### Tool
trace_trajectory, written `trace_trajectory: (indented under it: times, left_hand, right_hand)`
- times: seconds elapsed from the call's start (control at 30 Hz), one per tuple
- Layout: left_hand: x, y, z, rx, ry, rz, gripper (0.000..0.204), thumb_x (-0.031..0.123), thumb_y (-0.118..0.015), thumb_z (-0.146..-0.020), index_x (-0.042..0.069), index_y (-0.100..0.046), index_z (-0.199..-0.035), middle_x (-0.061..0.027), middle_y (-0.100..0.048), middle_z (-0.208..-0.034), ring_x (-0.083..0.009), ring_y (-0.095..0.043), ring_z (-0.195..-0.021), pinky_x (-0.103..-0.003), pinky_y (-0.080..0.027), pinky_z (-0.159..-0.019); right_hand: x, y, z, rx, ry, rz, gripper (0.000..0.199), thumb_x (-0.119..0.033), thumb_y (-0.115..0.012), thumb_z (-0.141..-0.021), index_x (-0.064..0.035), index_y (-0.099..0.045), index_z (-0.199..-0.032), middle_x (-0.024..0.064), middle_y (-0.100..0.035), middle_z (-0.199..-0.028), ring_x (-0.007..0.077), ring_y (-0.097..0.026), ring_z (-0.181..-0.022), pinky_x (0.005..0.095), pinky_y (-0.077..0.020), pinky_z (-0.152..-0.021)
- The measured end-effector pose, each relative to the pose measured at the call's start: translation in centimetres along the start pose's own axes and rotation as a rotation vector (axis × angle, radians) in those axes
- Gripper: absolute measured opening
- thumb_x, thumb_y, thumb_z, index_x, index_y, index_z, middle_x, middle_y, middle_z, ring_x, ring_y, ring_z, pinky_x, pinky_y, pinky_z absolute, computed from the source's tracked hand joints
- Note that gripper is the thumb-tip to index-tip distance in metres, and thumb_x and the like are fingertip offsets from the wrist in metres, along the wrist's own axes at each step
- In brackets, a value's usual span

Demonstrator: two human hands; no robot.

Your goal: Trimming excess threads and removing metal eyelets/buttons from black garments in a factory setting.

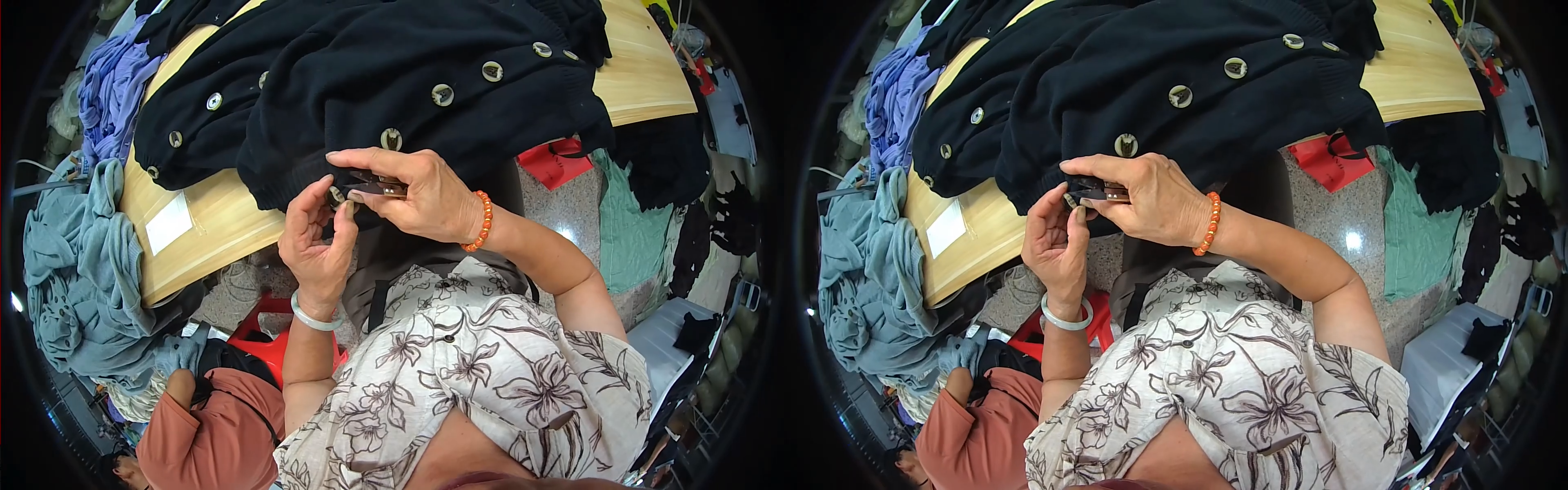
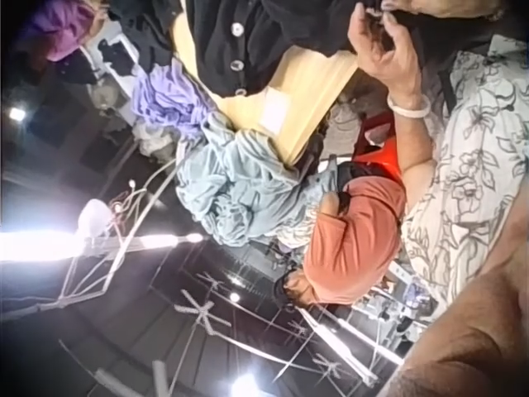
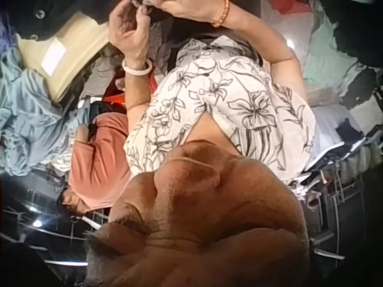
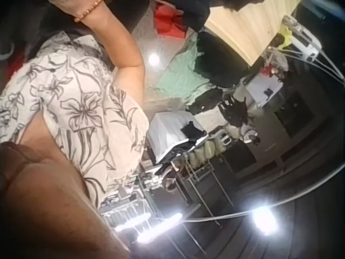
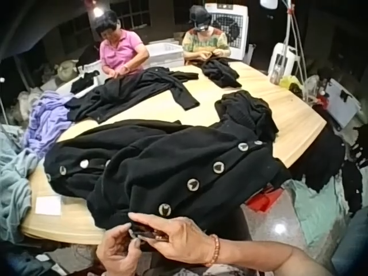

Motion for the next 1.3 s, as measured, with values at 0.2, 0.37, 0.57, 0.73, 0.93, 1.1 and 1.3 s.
trace_trajectory:
  times: [0.2,0.37,0.57,0.73,0.93,1.1,1.3]
  left_hand:
    - [-0.2,-0.2,-0.1,-0.024,0.049,0.05,0.036,-0.002,-0.065,-0.088,-0.004,-0.055,-0.122,-0.0075,-0.064,-0.108,-0.0074,-0.061,-0.091,-0.019,-0.048,-0.08]
    - [-0.7,-0.6,0.1,-0.072,0.026,0.119,0.034,0.001,-0.059,-0.094,-0.005,-0.051,-0.126,-0.0103,-0.062,-0.116,-0.0096,-0.061,-0.099,-0.021,-0.049,-0.086]
    - [-0.5,-1.2,0.0,-0.079,-0.024,-0.03,0.029,0.0,-0.051,-0.096,-0.003,-0.052,-0.125,-0.008,-0.061,-0.117,-0.012,-0.058,-0.106,-0.023,-0.045,-0.093]
    - [0.2,-1.5,-0.5,-0.118,-0.143,-0.164,0.026,-0.009,-0.054,-0.088,-0.001,-0.061,-0.112,-0.0114,-0.066,-0.112,-0.0131,-0.065,-0.086,-0.024,-0.052,-0.075]
    - [0.4,-2.0,-0.8,-0.203,-0.05,-0.227,0.019,-0.008,-0.059,-0.089,-0.003,-0.058,-0.108,-0.0099,-0.06,-0.113,-0.0071,-0.06,-0.077,-0.021,-0.053,-0.069]
    - [0.5,-1.3,-1.0,-0.148,-0.052,-0.222,0.014,-0.009,-0.061,-0.086,-0.002,-0.06,-0.099,-0.013,-0.064,-0.11,-0.0121,-0.065,-0.079,-0.023,-0.054,-0.068]
    - [-1.9,0.1,-0.5,-0.009,0.126,0.161,0.009,0.0,-0.061,-0.094,-0.003,-0.058,-0.102,-0.0144,-0.065,-0.11,-0.0109,-0.061,-0.092,-0.023,-0.049,-0.085]
  right_hand:
    - [-1.9,0.2,0.1,0.06,0.248,0.401,0.047,-0.003,-0.072,-0.072,-0.0121,-0.066,-0.118,0.0037,-0.066,-0.075,0.0214,-0.065,-0.061,0.0301,-0.0508,-0.052]
    - [-2.1,-0.1,0.5,0.13,0.38,0.372,0.033,0.002,-0.068,-0.068,-0.0065,-0.067,-0.099,0.0047,-0.064,-0.07,0.0216,-0.065,-0.06,0.0312,-0.0506,-0.052]
    - [-0.6,-0.4,0.4,0.026,0.207,0.296,0.022,0.003,-0.066,-0.069,-0.0049,-0.062,-0.089,0.0061,-0.063,-0.069,0.0226,-0.065,-0.06,0.031,-0.0497,-0.053]
    - [0.1,0.3,0.4,-0.01,0.076,0.163,0.016,0.0,-0.065,-0.076,-0.0032,-0.061,-0.091,0.0055,-0.057,-0.061,0.0186,-0.06,-0.053,0.0289,-0.0439,-0.05]
    - [1.3,-0.2,0.4,-0.077,-0.062,0.045,0.012,-0.004,-0.063,-0.08,-0.0007,-0.06,-0.091,0.0056,-0.054,-0.058,0.0147,-0.053,-0.049,0.0291,-0.0402,-0.049]
    - [0.9,-0.2,0.3,-0.071,-0.057,0.03,0.013,-0.003,-0.063,-0.08,-0.0002,-0.059,-0.092,0.0064,-0.056,-0.061,0.0145,-0.055,-0.051,0.0291,-0.0414,-0.051]
    - [-0.3,-0.1,1.3,-0.138,-0.095,0.05,0.033,-0.018,-0.071,-0.085,0.0004,-0.055,-0.108,0.0054,-0.053,-0.07,0.0167,-0.053,-0.059,0.0311,-0.0449,-0.058]
Point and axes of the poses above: each hand's wrist, its own z-axis away from the middle knuckle, its own y-axis out of the back of the hand, x = y × z, the point moved 9 cm from there along -z, towards the middle knuckle
